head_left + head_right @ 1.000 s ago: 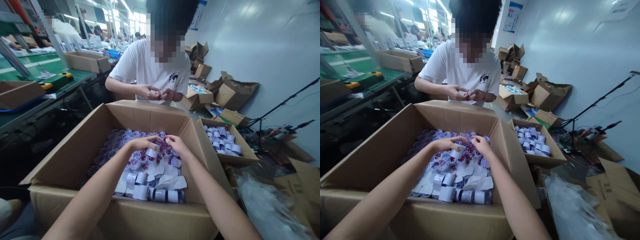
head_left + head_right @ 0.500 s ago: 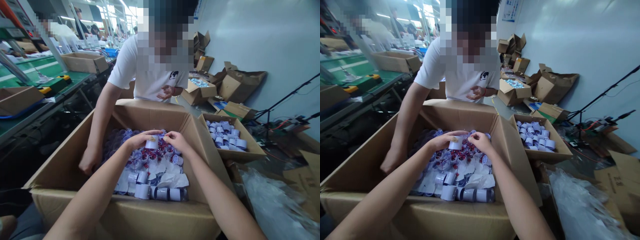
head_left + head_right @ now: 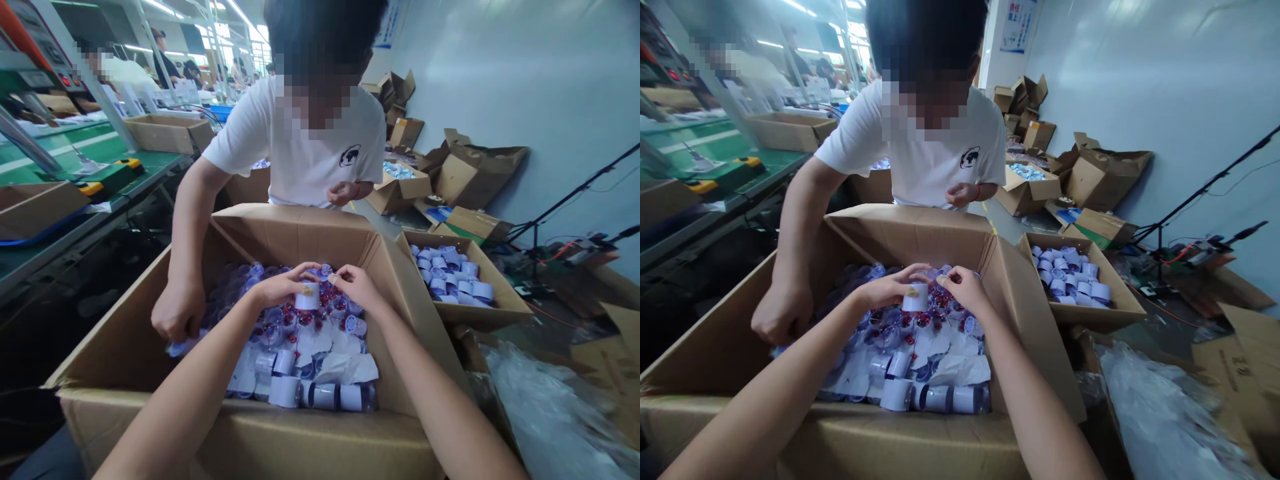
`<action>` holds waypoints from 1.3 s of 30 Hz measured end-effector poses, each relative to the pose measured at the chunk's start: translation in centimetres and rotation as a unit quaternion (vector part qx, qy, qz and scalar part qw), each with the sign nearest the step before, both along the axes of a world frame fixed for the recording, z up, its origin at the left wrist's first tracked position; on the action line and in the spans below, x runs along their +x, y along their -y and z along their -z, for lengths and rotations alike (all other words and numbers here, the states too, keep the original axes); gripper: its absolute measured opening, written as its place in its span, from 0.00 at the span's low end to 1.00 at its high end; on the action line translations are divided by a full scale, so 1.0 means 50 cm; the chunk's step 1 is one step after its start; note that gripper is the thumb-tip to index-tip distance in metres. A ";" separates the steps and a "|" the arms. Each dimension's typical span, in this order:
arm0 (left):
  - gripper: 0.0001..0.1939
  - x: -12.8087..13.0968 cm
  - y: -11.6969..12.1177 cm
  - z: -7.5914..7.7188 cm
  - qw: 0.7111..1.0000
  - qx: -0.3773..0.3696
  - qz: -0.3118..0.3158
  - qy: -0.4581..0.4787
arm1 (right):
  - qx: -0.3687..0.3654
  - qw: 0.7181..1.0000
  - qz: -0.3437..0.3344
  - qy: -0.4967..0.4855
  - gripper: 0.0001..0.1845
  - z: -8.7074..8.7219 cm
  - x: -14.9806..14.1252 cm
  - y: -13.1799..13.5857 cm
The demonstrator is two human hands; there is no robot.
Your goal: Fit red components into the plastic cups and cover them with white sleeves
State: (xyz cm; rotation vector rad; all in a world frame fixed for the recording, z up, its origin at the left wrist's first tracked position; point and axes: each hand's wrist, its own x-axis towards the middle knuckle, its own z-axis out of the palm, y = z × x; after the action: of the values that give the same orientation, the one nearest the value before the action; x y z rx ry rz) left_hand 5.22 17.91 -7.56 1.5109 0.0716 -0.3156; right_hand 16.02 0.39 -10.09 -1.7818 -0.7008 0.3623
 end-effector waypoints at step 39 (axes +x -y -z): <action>0.26 0.031 -0.007 0.067 0.866 0.444 -0.066 0.220 | -0.070 0.969 -0.115 0.208 0.03 -0.010 -0.047 -0.006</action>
State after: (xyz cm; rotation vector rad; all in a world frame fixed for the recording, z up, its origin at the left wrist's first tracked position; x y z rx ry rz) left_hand 6.79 18.24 -10.89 2.4499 -0.0560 0.2296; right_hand 13.68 0.69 -9.59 -1.9378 -1.2119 0.1944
